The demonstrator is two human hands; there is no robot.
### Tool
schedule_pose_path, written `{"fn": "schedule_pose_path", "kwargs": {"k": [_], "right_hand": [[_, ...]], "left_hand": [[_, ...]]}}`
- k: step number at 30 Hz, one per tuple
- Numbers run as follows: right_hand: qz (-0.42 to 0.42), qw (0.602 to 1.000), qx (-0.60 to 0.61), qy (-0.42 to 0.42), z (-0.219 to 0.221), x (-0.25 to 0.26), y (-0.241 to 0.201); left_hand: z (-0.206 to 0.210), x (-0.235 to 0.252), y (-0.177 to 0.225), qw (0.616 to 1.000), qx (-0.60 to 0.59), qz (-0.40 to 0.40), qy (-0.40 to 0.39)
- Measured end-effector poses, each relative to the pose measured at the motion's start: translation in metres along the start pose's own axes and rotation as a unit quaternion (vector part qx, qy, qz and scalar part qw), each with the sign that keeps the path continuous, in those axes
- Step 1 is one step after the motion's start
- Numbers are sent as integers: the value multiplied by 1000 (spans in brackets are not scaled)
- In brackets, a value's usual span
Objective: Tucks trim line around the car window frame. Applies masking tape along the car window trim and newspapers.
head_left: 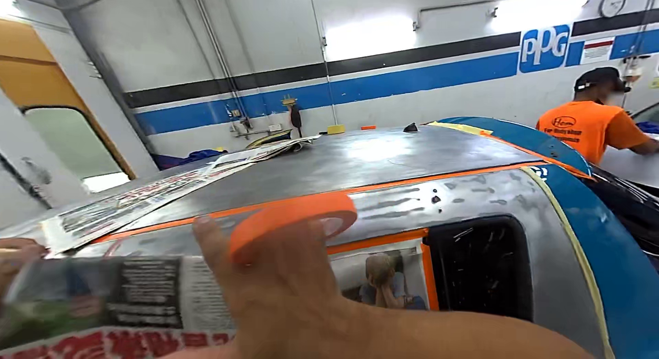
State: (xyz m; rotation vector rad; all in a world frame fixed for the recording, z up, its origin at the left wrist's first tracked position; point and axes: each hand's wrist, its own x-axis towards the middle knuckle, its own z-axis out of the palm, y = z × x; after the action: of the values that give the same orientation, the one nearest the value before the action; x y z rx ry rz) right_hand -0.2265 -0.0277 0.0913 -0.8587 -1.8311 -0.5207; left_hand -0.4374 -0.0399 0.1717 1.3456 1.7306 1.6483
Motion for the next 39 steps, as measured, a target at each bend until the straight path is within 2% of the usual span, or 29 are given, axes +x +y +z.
{"fn": "schedule_pose_path", "kwargs": {"k": [1, 3, 6, 8, 10, 12, 14, 16, 18, 21, 24, 27, 30, 33, 35, 37, 39], "right_hand": [[-1, 1000, -17, -15, 7, 1, 3], [-28, 997, -63, -18, 24, 3, 16], [-74, 990, -119, -18, 47, 0, 46], [-108, 982, -153, -13, 54, -6, 70], [-134, 977, -163, -16, 58, -13, 95], [-137, 977, -159, -37, 54, -14, 108], [-141, 973, -173, -56, 48, -11, 110], [-147, 969, -186, -74, 45, -4, 109], [-185, 964, -177, -66, 40, 7, 107], [-315, 946, -66, -41, 37, 29, 102], [-412, 905, 25, -100, 50, 43, 104], [-381, 913, 59, -129, 63, 45, 116], [-361, 921, 83, -116, 61, 46, 120], [-365, 918, 95, -124, 59, 45, 121], [-364, 917, 97, -132, 58, 45, 121], [-369, 916, 82, -137, 58, 46, 121], [-374, 916, 60, -133, 58, 46, 121]], "left_hand": [[-9, 30, -23, 995, 15, 63, -73], [-5, 65, -51, 984, 34, 144, -99], [25, 77, -71, 984, 78, 159, -16], [43, 82, -90, 971, 110, 204, 61], [57, 77, -111, 941, 151, 271, 132], [70, 61, -125, 894, 208, 349, 190], [93, 40, -139, 853, 252, 412, 194], [123, 25, -153, 845, 277, 433, 149], [143, 25, -165, 847, 278, 434, 130], [150, 24, -166, 851, 271, 424, 150], [145, 21, -166, 860, 268, 409, 149], [125, 22, -154, 903, 202, 364, 107], [110, 14, -132, 942, -8, 331, 47], [109, 11, -114, 943, -208, 241, -97], [109, 12, -109, 934, -291, 168, -119], [110, 15, -105, 926, -328, 144, -119], [108, 20, -106, 928, -313, 141, -147]]}}
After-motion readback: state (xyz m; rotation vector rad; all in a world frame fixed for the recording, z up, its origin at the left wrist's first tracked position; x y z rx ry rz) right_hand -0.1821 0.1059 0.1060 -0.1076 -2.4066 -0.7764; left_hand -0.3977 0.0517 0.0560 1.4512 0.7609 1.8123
